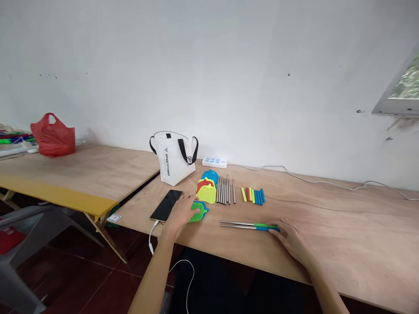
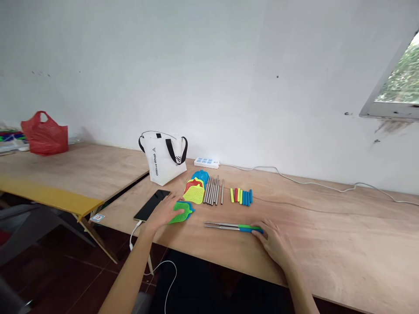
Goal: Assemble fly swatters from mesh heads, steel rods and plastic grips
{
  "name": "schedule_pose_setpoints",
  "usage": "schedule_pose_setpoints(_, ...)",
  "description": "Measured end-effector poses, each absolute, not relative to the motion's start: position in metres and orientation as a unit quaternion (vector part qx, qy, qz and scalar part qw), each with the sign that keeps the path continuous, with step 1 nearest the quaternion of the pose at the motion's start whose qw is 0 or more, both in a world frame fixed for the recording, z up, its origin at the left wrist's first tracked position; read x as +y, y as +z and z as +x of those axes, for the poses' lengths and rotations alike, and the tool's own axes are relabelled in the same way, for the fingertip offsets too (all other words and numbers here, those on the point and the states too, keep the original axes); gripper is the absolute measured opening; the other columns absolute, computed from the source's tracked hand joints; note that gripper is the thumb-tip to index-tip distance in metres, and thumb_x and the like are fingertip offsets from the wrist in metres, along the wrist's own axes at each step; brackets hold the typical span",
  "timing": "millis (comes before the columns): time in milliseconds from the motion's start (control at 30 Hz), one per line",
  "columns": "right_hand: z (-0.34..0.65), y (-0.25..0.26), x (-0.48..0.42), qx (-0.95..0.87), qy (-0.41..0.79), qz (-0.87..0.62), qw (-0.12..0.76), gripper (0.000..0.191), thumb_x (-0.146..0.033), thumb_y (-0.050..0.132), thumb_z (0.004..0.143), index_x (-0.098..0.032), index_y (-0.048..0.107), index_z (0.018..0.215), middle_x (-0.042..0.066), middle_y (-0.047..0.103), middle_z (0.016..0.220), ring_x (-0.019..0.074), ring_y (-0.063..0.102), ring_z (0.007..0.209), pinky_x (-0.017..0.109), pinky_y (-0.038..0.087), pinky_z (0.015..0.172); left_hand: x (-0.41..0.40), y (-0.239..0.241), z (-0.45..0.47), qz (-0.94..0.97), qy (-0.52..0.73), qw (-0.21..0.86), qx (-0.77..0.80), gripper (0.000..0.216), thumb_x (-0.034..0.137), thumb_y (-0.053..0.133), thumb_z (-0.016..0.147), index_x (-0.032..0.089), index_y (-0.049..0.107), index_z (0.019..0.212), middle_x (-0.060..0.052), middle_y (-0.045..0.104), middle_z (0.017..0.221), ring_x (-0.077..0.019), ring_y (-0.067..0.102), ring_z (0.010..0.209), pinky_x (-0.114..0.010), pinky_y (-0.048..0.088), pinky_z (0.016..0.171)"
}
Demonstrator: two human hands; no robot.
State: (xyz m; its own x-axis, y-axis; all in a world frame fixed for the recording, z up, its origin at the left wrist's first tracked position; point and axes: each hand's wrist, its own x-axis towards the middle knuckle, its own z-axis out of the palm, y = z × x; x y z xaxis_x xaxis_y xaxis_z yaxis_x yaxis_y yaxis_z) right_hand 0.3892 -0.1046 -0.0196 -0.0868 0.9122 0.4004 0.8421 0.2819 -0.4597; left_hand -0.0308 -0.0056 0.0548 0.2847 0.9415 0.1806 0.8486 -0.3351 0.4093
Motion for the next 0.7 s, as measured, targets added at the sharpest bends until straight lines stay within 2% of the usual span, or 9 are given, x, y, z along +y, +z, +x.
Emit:
schedule_pose_setpoints(100, 0.385, -0.017, -0.105, -0.738, 0.053, -0.591, 0.321, 0.032, -0.053, 0.051, 0.098, -0.031, 0.072, 0.107, 0.004, 0.072, 0.103, 0.0259, 0.067, 0.095, 0.044, 0.054, 0.087, -0.005, 0.051, -0.035, 0.772, 0.136, 0.120, 0.609, 0.049, 0.034, 0.072, 0.077, 0.023, 0.061, 0.124, -0.015, 0.052, 0.148, -0.0425, 0.044, 0.139, -0.049, 0.042, 0.104)
schedule_pose_setpoints(367, 0.381, -0.015, -0.107, -0.743, 0.036, -0.585, 0.323, 0.030, -0.051, 0.049, 0.098, -0.029, 0.070, 0.098, 0.004, 0.071, 0.101, 0.0239, 0.066, 0.092, 0.042, 0.053, 0.086, -0.009, 0.053, -0.022, 0.749, 0.089, 0.127, 0.644, 0.081, 0.051, 0.079, 0.067, 0.020, 0.052, 0.136, -0.025, 0.052, 0.144, -0.0479, 0.043, 0.138, -0.057, 0.036, 0.108)
schedule_pose_setpoints(467, 0.380, -0.015, -0.106, -0.750, 0.029, -0.582, 0.312, 0.028, -0.051, 0.049, 0.098, -0.030, 0.068, 0.100, 0.004, 0.070, 0.107, 0.0248, 0.065, 0.100, 0.044, 0.052, 0.090, -0.012, 0.057, -0.019, 0.747, 0.091, 0.133, 0.646, 0.087, 0.045, 0.083, 0.066, 0.019, 0.048, 0.141, -0.026, 0.042, 0.152, -0.0474, 0.035, 0.144, -0.060, 0.032, 0.111)
schedule_pose_setpoints(533, 0.376, -0.013, -0.107, -0.753, 0.017, -0.583, 0.305, 0.027, -0.051, 0.050, 0.098, -0.031, 0.068, 0.100, 0.004, 0.069, 0.111, 0.0259, 0.064, 0.105, 0.046, 0.050, 0.094, -0.014, 0.060, -0.018, 0.754, 0.115, 0.142, 0.630, 0.089, 0.036, 0.082, 0.068, 0.020, 0.044, 0.147, -0.025, 0.037, 0.155, -0.0454, 0.035, 0.145, -0.056, 0.036, 0.111)
schedule_pose_setpoints(633, 0.358, -0.007, -0.110, -0.764, -0.006, -0.573, 0.296, 0.024, -0.048, 0.051, 0.098, -0.031, 0.068, 0.100, 0.004, 0.068, 0.113, 0.0256, 0.064, 0.108, 0.047, 0.048, 0.096, -0.017, 0.064, -0.019, 0.777, 0.185, 0.172, 0.577, 0.087, 0.021, 0.073, 0.074, 0.029, 0.037, 0.154, -0.016, 0.045, 0.151, -0.0397, 0.050, 0.136, -0.048, 0.044, 0.106)
schedule_pose_setpoints(700, 0.338, -0.003, -0.113, -0.780, -0.023, -0.554, 0.290, 0.021, -0.044, 0.051, 0.099, -0.031, 0.068, 0.104, 0.004, 0.068, 0.116, 0.0250, 0.063, 0.111, 0.048, 0.047, 0.099, -0.018, 0.066, -0.020, 0.793, 0.238, 0.197, 0.525, 0.087, 0.015, 0.068, 0.076, 0.035, 0.036, 0.155, -0.010, 0.050, 0.148, -0.0358, 0.053, 0.133, -0.046, 0.045, 0.107)
